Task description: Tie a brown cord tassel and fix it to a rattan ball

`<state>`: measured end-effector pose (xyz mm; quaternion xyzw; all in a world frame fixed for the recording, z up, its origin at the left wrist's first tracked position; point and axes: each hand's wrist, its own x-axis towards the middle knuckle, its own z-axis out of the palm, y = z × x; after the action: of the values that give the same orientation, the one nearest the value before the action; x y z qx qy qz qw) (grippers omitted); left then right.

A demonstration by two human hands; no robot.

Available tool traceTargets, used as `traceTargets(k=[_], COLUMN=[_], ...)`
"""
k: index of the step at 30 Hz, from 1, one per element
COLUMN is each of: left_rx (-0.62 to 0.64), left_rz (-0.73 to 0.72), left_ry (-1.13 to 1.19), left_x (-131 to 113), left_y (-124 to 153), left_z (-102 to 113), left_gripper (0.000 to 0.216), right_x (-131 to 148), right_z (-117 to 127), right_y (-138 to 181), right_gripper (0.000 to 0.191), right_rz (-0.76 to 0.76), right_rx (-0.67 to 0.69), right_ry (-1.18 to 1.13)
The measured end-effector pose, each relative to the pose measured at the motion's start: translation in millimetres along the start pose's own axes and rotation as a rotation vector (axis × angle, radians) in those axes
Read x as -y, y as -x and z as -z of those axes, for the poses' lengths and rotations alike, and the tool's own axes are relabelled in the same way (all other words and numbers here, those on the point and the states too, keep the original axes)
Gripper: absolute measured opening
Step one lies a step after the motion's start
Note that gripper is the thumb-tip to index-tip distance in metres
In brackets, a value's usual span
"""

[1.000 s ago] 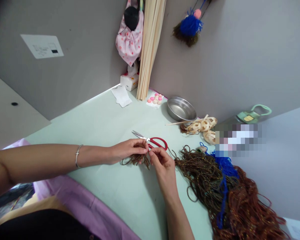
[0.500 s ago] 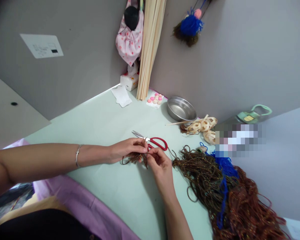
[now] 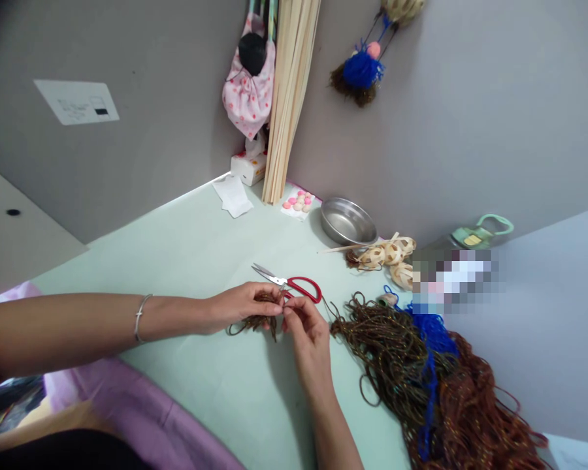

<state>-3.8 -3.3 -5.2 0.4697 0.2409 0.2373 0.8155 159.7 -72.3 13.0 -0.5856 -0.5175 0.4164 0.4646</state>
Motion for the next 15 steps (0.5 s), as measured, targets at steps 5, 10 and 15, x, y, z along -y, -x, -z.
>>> traceTargets(k=[5, 10, 15], left_rx=[-0.042, -0.033, -0.048], left_rz=[0.024, 0.033, 0.067], left_ry=[0.059, 0.16, 0.191], left_x=[-4.2, -8.1, -11.8], left_y=[1.5, 1.4, 3.0], left_z=[-3.3, -5.8, -6.3], left_gripper=[0.022, 0.019, 0.015], right_x=[9.1, 3.9, 1.1], right_z=[-4.8, -6.7, -7.5], right_y=[-0.4, 0.4, 0.9], right_gripper=[0.013, 0.013, 0.016], right_rz=[-0.013, -0.039, -0.027], right_rx=[-0.001, 0.033, 0.067], right_ry=[0.001, -0.046, -0.056])
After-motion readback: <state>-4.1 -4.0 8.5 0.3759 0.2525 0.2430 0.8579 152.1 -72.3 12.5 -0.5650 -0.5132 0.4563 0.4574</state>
